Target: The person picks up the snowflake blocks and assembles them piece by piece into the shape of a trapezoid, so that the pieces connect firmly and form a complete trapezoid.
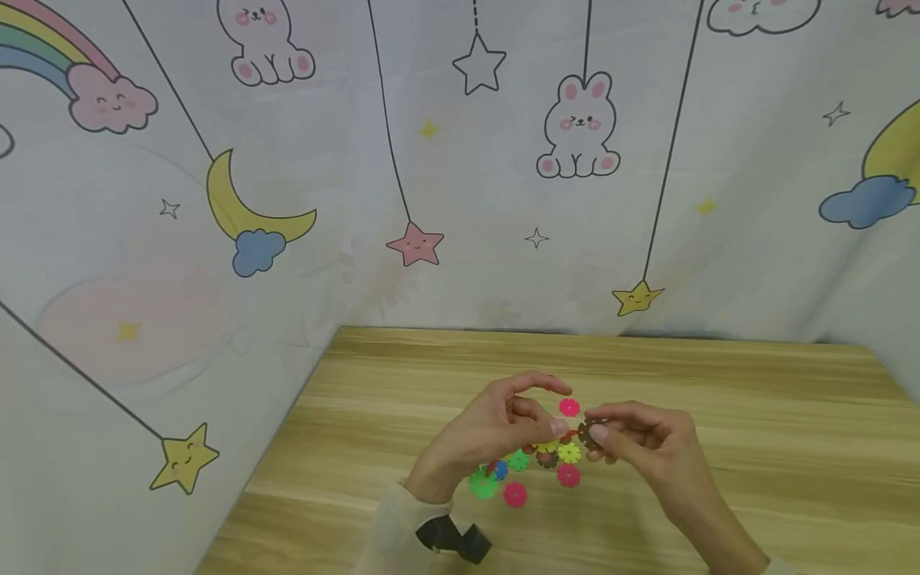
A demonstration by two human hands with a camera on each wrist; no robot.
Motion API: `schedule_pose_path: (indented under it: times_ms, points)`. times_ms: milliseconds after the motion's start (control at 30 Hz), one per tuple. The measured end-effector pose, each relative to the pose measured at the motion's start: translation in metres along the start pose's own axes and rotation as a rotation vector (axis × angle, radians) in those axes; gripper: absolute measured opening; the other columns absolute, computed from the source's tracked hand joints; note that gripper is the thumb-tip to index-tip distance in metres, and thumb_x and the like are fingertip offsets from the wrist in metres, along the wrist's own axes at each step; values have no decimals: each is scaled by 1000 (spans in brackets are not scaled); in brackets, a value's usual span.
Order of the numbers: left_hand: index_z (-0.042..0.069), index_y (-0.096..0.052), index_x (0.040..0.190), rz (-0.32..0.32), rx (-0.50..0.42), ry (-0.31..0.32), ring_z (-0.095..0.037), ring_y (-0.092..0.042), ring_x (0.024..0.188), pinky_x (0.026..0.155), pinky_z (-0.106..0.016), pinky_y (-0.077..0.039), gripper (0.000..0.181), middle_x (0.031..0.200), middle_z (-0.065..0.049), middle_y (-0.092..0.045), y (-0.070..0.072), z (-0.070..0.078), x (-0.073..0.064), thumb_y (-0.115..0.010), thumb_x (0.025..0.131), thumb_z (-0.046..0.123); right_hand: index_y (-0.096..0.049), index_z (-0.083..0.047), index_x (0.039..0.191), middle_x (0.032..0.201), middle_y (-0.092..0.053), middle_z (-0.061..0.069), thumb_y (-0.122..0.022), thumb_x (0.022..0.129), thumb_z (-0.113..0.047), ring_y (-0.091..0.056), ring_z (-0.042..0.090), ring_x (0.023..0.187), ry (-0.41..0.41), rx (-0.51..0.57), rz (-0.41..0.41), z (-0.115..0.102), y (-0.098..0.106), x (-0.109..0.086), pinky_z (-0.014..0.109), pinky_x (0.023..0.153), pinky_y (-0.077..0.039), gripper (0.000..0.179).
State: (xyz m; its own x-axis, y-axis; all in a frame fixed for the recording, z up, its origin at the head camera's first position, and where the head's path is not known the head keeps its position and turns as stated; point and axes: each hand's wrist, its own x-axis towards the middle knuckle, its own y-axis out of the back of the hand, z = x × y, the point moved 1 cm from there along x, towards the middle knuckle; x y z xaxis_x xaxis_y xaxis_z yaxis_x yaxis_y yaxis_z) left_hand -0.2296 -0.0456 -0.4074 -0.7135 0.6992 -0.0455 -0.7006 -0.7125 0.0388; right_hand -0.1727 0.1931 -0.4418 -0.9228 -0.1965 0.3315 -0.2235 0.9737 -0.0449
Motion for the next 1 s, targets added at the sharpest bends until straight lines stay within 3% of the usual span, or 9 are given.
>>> schedule_pose_path:
  times_ms: [167,367,433,500,667,733,867,1000]
  points:
    - [26,-62,142,1,1,7,-12,-73,67,65,-25,-56,44,87,-1,-77,-1,0,-1,-75,102,16,-76,6,118,91,-83,-2,-65,101,8,-79,17,75,-12,-41,-25,-2,-1,1,30,69,-65,20]
    - [22,-61,144,-3,-4,-23,-12,-75,67,70,-28,-63,49,98,-40,-69,-1,-1,-1,-75,100,7,-75,6,118,94,-84,-2,-67,102,4,-80,19,75,-30,-118,-72,-5,0,6,31,70,-64,18]
    - [21,-61,144,-2,0,-40,-12,-74,66,71,-29,-63,50,103,-48,-64,-1,-1,-2,-75,99,5,-75,5,117,95,-84,-2,-66,102,4,-80,18,75,-21,-126,-87,-6,0,7,30,70,-64,17]
    - [20,-61,144,3,10,-57,-12,-74,66,72,-30,-63,51,100,-48,-64,-2,0,-1,-76,98,4,-75,5,116,94,-84,-3,-67,102,5,-79,17,75,-10,-127,-97,-6,-1,8,30,70,-63,17]
    - [22,-63,142,27,50,-66,-12,-74,65,70,-29,-62,50,82,-19,-74,-4,0,-1,-78,97,6,-76,3,117,94,-83,-5,-67,102,4,-79,15,75,-21,-136,-110,-5,-2,9,29,71,-63,17]
    - [21,-63,142,35,65,-71,-12,-74,65,69,-27,-60,50,82,-18,-75,-4,-1,-1,-79,97,7,-76,2,118,93,-83,-3,-68,102,2,-79,15,76,-35,-154,-110,-4,-3,9,30,71,-63,18]
    - [17,-62,143,66,105,-99,-10,-64,60,64,-22,-51,47,88,-27,-74,-1,-1,0,-78,99,9,-72,1,129,95,-82,-2,-66,105,-3,-80,17,79,-69,-194,-109,-5,-1,10,31,72,-64,25]
    - [15,-63,143,95,121,-108,-10,-57,59,61,-22,-45,46,87,-14,-76,2,-1,1,-77,100,13,-67,3,135,96,-81,-3,-64,107,-4,-81,21,80,-71,-196,-88,-8,2,10,32,73,-64,29]
